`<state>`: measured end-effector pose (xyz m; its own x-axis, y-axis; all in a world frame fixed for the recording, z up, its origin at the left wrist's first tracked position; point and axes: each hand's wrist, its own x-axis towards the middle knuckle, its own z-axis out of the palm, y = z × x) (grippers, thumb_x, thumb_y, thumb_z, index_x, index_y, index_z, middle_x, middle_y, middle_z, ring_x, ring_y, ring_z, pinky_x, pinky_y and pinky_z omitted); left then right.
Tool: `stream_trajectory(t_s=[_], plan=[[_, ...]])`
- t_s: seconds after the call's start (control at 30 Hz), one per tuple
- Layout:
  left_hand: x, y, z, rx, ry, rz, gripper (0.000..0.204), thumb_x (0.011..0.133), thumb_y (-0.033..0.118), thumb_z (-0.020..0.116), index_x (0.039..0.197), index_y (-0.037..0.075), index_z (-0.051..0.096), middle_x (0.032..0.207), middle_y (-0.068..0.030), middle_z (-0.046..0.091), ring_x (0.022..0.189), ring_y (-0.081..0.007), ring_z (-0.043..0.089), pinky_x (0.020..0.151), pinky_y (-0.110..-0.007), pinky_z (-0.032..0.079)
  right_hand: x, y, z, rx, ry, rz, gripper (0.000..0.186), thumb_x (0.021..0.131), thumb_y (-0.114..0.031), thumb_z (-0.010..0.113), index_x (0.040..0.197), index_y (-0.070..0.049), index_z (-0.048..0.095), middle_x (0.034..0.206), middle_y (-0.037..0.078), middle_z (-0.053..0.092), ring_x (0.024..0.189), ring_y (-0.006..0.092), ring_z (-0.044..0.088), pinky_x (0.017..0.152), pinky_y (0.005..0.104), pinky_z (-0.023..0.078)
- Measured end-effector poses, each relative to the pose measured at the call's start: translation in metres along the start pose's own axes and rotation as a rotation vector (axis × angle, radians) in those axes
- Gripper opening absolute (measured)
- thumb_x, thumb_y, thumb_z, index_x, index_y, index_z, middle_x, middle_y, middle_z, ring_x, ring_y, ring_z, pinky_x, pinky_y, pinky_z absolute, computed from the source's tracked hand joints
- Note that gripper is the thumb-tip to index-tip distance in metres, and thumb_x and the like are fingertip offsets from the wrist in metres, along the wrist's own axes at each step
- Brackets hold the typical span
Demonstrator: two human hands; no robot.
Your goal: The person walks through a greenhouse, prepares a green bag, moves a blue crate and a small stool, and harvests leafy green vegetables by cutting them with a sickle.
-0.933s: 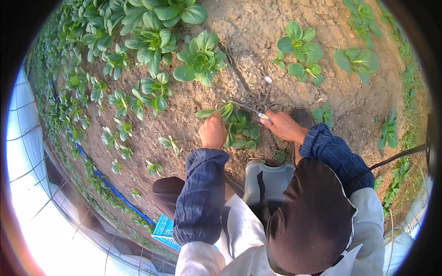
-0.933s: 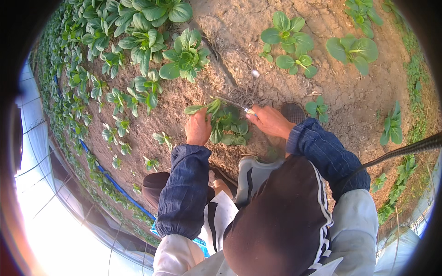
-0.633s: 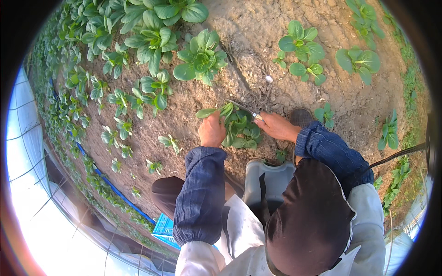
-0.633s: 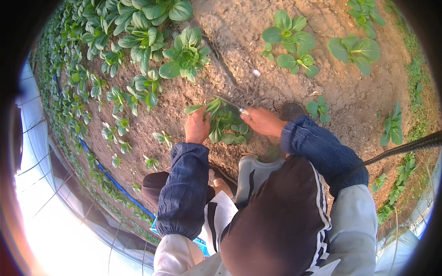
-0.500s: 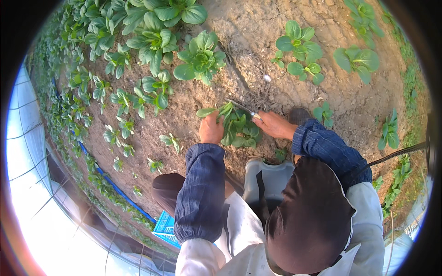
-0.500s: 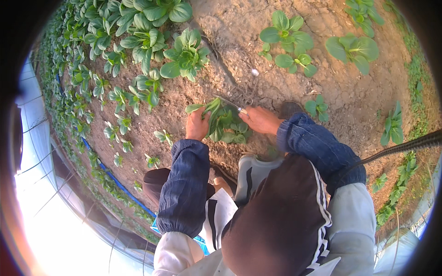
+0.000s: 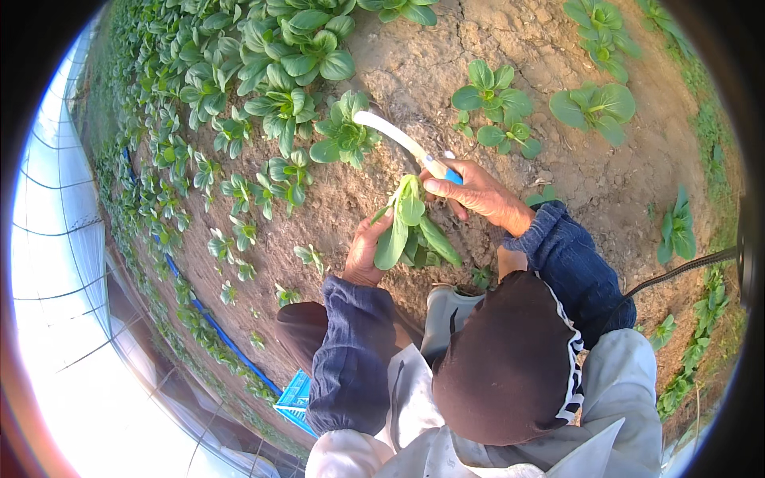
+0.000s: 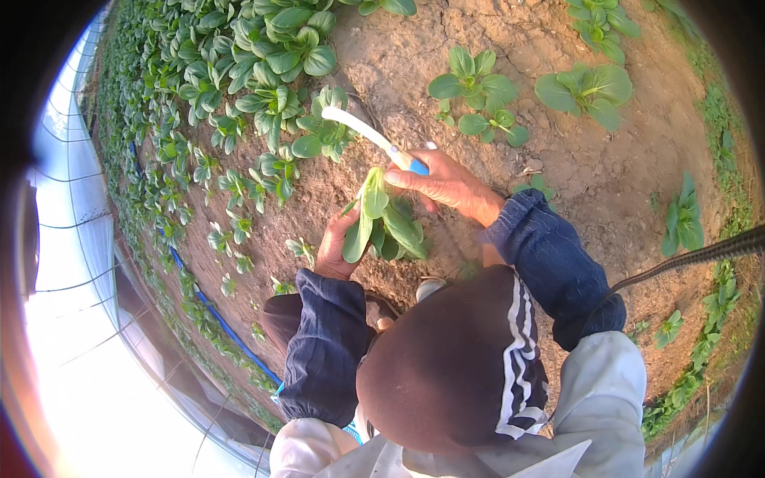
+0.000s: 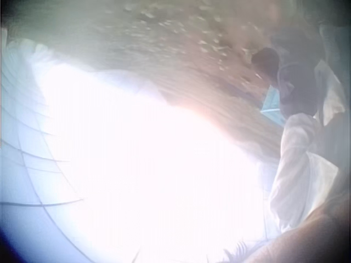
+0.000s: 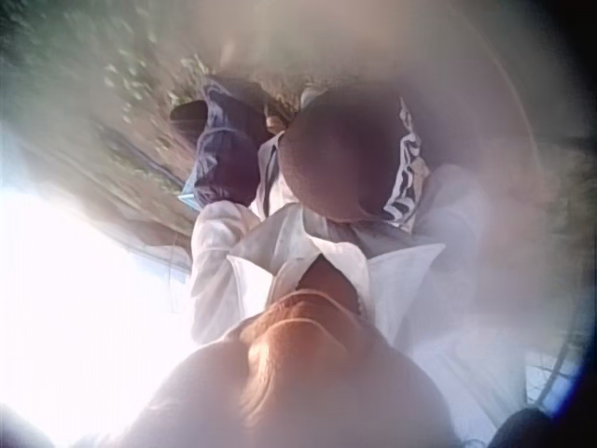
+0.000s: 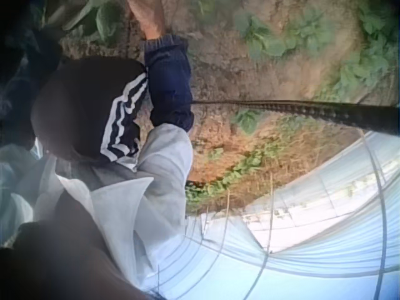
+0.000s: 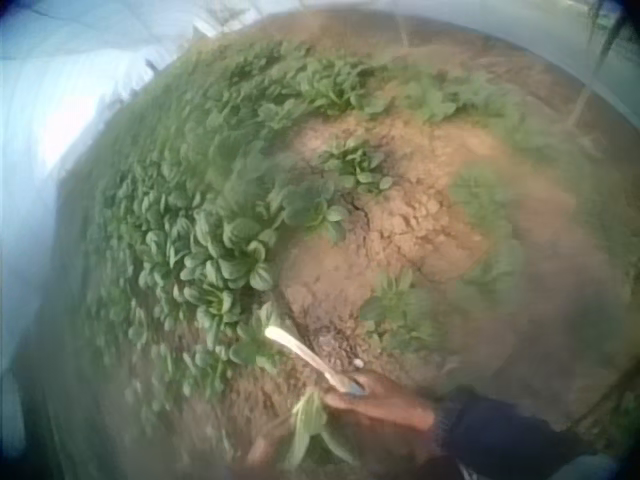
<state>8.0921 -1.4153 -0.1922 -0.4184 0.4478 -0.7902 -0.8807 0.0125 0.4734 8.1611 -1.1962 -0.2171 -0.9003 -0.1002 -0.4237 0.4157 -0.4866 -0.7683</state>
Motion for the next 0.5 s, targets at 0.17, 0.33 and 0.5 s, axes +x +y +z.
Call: stream_trajectory(t_s=[0.17, 0.33, 0.5], plan=[[0.002, 0.019, 0.043, 0.974, 0.004, 0.278, 0.038, 0.091, 0.023, 0.057, 0.12, -0.002, 0.053, 0.109, -0.0121, 0.061, 0.097, -0.0167, 0.06, 0.085, -0.03, 0.047, 0.002, 0.005, -0.016, 0.005, 0.003, -0.03, 0.026, 0.084, -0.025, 0.064, 0.09, -0.001, 0.061, 0.068, -0.001, 0.057, 0.049, 0.0054, 0.052, 0.04, 0.0205, 0.038], [0.003, 0.032, 0.073, 1.063, -0.042, 0.325, 0.041, 0.088, 0.019, 0.062, 0.123, 0.003, 0.048, 0.099, -0.0114, 0.064, 0.095, -0.0174, 0.06, 0.083, -0.033, 0.047, -0.002, -0.003, -0.018, -0.006, -0.022, 0.014, 0.022, 0.078, -0.017, 0.064, 0.09, 0.001, 0.059, 0.064, 0.001, 0.056, 0.047, 0.0082, 0.055, 0.039, 0.0219, 0.04], [0.009, 0.028, 0.072, 0.978, -0.109, 0.301, 0.031, 0.087, 0.01, 0.062, 0.116, 0.004, 0.052, 0.09, -0.0078, 0.066, 0.091, -0.0144, 0.06, 0.079, -0.031, 0.047, -0.01, 0.0, -0.025, -0.017, 0.044, -0.025, 0.027, 0.079, -0.011, 0.066, 0.099, 0.003, 0.056, 0.071, 0.004, 0.058, 0.049, 0.0077, 0.056, 0.042, 0.021, 0.042]])
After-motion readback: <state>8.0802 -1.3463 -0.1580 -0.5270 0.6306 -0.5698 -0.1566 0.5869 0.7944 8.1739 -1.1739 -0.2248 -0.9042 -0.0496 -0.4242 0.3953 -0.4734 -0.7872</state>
